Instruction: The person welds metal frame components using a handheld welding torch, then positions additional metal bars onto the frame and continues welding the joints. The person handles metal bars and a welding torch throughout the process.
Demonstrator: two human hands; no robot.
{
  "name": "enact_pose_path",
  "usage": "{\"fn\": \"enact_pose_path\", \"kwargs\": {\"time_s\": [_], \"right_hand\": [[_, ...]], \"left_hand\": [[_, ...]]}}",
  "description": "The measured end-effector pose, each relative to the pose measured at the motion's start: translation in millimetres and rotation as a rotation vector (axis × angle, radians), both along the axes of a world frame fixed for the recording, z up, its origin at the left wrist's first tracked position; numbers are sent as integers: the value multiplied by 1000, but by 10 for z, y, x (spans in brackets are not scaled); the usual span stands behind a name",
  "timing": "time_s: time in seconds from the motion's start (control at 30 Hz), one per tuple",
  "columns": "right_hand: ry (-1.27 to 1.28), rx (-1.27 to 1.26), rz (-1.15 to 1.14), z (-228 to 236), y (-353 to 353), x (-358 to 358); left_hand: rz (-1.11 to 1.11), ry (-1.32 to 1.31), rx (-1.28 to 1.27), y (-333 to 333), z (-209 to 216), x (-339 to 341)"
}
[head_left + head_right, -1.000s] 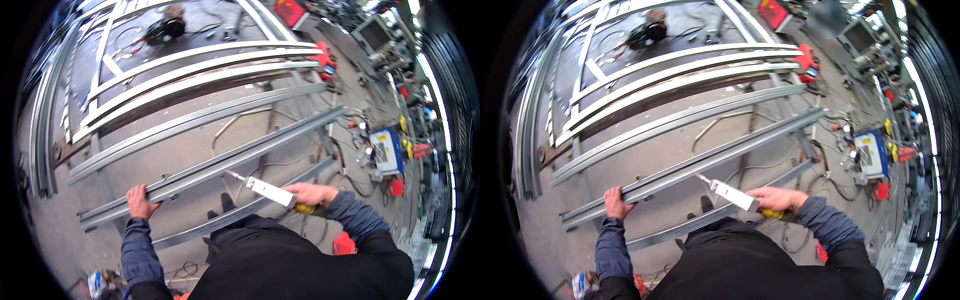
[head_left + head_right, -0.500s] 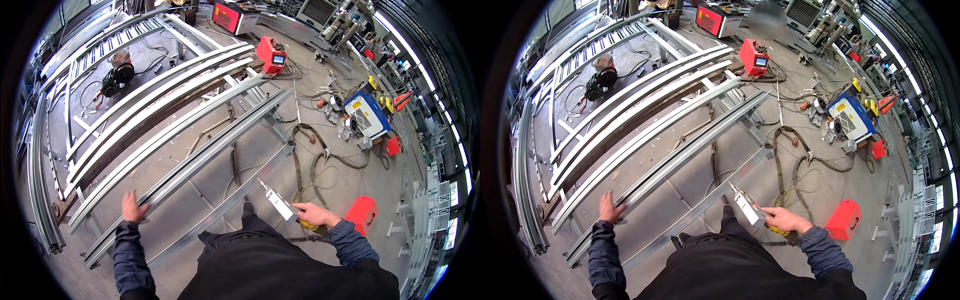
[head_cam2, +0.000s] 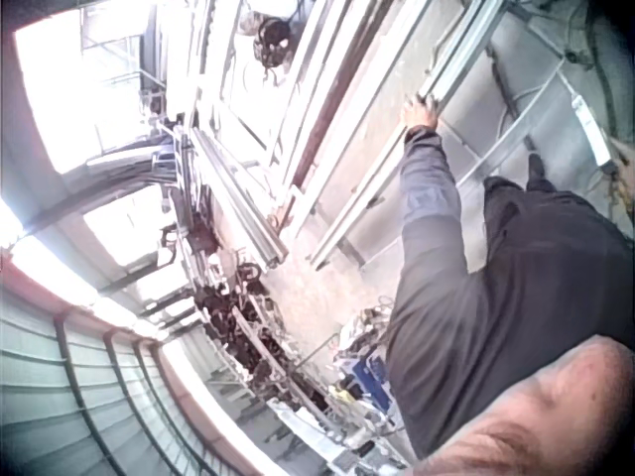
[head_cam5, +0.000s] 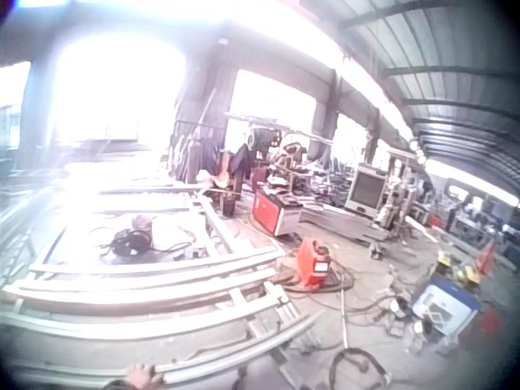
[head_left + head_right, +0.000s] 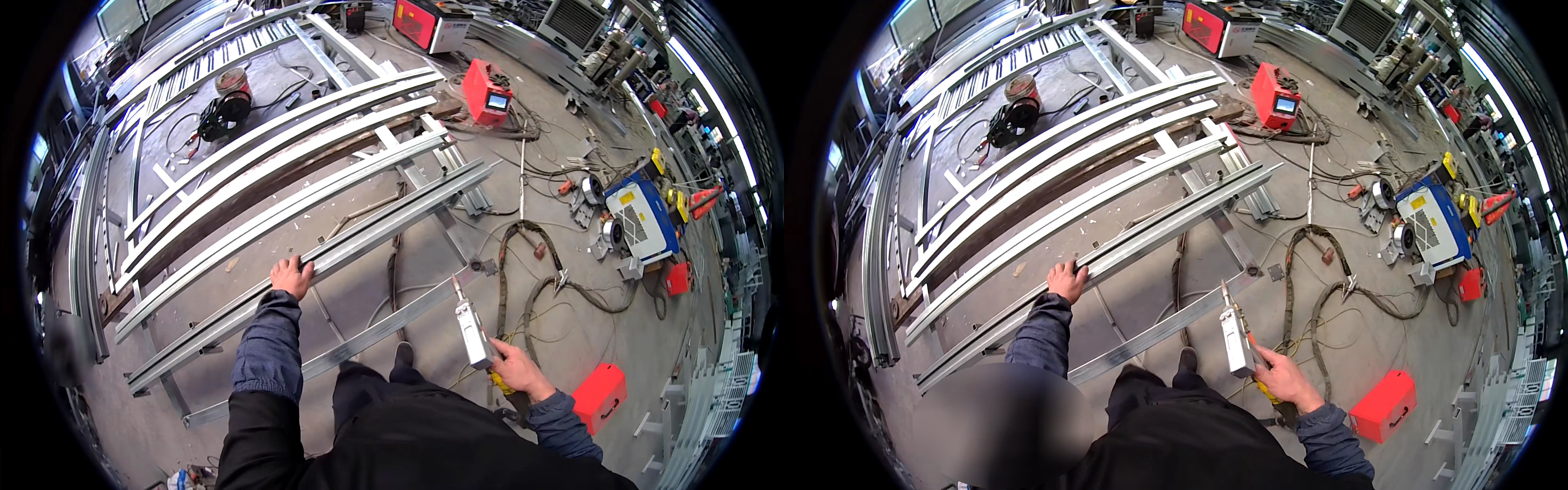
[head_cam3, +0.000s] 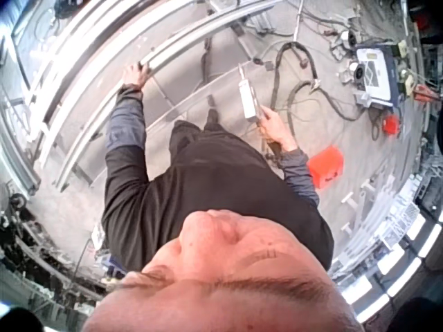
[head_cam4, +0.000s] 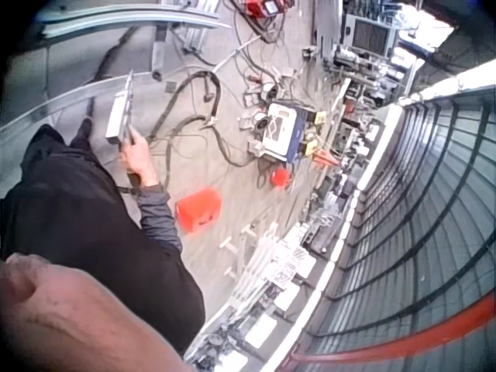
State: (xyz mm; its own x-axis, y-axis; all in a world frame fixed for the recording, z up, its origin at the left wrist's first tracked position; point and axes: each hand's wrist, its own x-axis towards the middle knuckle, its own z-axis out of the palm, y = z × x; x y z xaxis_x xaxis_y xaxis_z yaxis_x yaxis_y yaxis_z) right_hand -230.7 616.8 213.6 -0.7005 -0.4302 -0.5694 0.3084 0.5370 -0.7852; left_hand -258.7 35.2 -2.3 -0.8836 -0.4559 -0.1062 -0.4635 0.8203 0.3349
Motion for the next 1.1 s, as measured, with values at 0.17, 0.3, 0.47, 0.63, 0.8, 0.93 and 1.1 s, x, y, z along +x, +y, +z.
{"fn": "enact_pose_path", "kwargs": {"time_s": [0.17, 0.3, 0.47, 0.63, 0.8, 0.93, 1.1], "right_hand": [[322, -36, 255, -277, -120, -349], [222, 122, 414, 20, -586, -692], [163, 7, 422, 171, -972, -1016], [249, 119, 513, 436, -1370, -1464], [298, 48, 504, 356, -1517, -1820], [212, 1, 525, 225, -1555, -2125], [224, -19, 681, 172, -1613, -2556]], "left_hand": [[149, -230, 104, -39, 87, -275], [166, -335, 176, -123, 234, -344], [78, -319, 192, -12, 589, -469], [46, 40, -6, -157, -216, -218], [-177, -47, -149, 51, 270, -143], [-318, 166, -490, 191, -80, -194], [-218, -14, -589, 396, -358, -268]]}}
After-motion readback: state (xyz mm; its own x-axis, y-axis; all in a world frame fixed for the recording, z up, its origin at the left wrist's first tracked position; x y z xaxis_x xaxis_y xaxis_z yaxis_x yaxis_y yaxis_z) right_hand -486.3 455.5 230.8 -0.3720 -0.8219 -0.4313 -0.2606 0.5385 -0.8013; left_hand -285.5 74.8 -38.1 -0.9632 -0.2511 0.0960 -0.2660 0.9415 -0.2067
